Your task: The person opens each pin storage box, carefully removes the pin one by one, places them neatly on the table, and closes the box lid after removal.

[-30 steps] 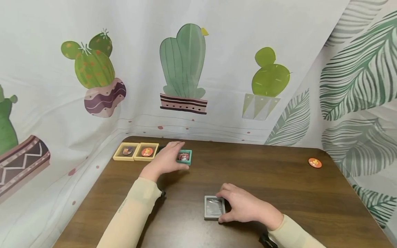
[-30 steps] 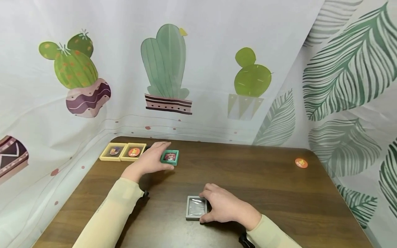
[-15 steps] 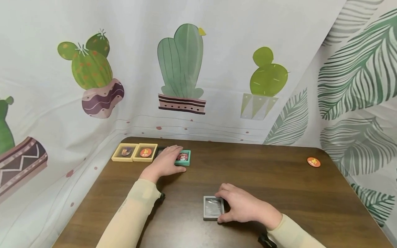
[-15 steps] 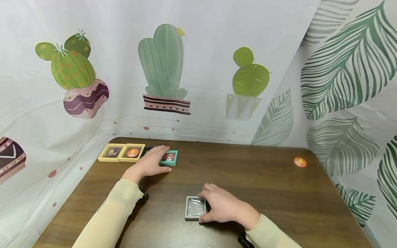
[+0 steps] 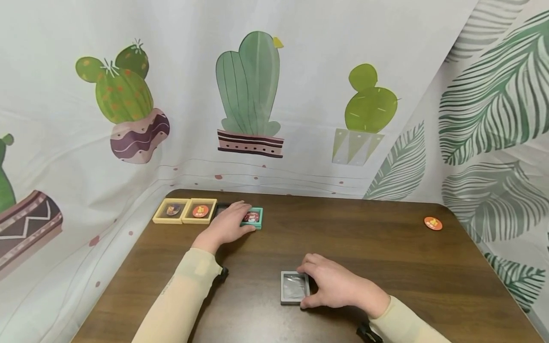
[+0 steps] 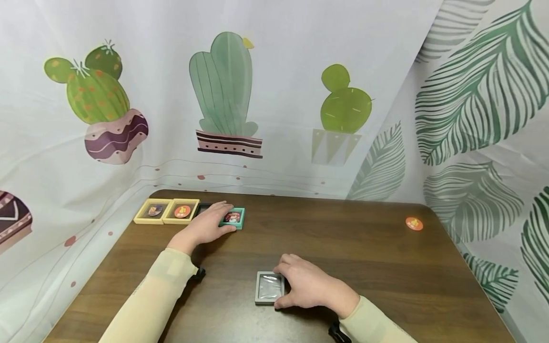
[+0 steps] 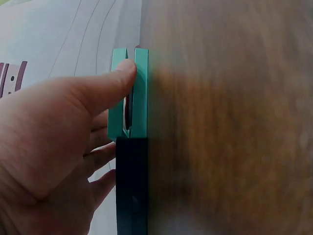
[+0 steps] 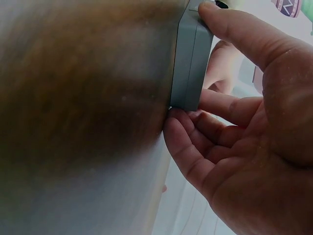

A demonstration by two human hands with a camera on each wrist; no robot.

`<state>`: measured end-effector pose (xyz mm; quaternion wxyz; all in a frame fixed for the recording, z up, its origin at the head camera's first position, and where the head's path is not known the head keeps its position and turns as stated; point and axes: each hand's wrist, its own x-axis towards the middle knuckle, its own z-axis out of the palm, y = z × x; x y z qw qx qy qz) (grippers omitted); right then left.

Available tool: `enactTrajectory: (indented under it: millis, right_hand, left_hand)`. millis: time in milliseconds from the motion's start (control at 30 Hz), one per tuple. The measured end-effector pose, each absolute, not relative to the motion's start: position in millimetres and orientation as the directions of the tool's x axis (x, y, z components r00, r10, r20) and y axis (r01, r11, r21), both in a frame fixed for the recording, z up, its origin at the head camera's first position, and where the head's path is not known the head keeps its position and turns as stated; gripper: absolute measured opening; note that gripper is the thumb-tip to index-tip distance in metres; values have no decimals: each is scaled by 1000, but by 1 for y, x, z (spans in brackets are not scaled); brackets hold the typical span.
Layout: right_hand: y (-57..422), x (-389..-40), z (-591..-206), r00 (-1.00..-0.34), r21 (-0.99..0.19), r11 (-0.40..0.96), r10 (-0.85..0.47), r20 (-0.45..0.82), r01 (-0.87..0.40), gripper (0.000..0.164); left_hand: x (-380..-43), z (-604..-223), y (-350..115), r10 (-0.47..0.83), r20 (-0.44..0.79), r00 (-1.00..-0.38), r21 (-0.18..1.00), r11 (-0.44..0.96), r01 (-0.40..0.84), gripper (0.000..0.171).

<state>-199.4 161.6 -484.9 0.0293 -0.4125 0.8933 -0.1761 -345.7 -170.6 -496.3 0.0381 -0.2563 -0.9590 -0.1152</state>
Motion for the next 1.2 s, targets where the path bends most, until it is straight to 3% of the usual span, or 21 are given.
enactTrajectory:
  millis: [567, 833, 1200]
  right_hand:
    - [160, -196, -483, -658, -304, 610, -748, 82, -732, 71]
    - [156, -193, -482, -628, -224, 595, -768, 125, -772, 68]
    - [168, -197, -478, -570, -238, 535, -814, 114, -811, 68]
  left_hand:
    - [-346, -497, -169, 462, 177, -869, 181, 853, 490, 72]
    - [-346, -497, -167, 440, 176, -880, 196, 861, 470, 71]
    - [-345, -498, -168, 440, 171, -882, 208, 859, 468, 71]
